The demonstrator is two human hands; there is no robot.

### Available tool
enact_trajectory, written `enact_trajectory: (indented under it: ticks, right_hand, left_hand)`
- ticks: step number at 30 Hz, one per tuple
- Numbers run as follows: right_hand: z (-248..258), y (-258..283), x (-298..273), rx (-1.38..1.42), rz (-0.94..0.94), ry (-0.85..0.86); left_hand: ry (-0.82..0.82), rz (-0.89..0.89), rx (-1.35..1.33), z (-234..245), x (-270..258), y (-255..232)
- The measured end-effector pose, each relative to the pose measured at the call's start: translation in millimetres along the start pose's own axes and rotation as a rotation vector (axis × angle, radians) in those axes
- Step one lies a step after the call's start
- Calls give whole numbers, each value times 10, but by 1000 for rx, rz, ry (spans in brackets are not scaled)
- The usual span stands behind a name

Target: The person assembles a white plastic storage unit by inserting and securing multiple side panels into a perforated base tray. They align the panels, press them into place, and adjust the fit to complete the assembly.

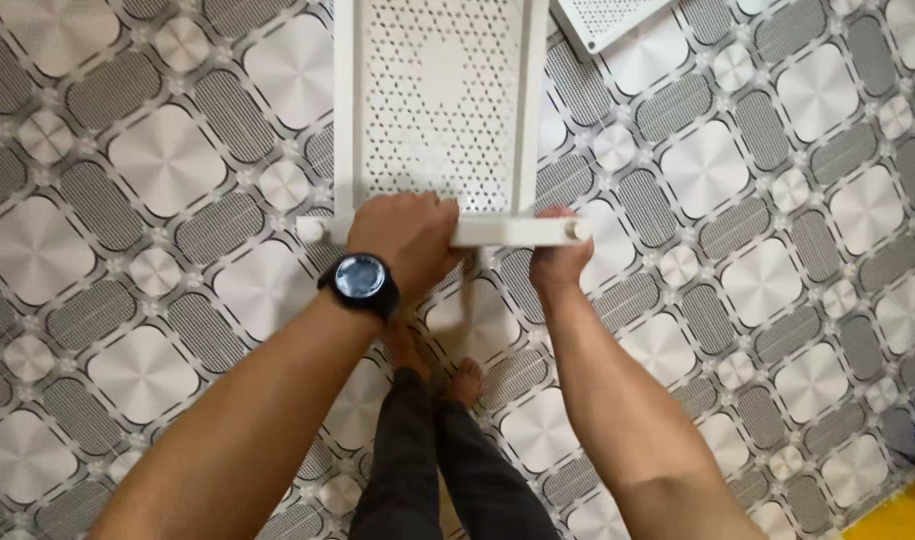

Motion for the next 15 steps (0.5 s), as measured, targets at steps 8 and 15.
enact_trajectory:
  ticks: [8,15]
  right_hand:
    - [-379,577,464,37,65,181]
    - [-211,467,542,77,67,55]
  left_hand:
    - [-291,-174,116,-31,236,-649]
    - [-507,-410,129,-180,351,-1083]
Point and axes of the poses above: each hand's wrist, its own x-axis towards the middle knuckle, its own z-axis out of the back of the hand, y = z × x, the point moved 9 cm from there along x, towards the middle knuckle, and after that the axes turned 12 degrees about z, right-handed, at the moved point
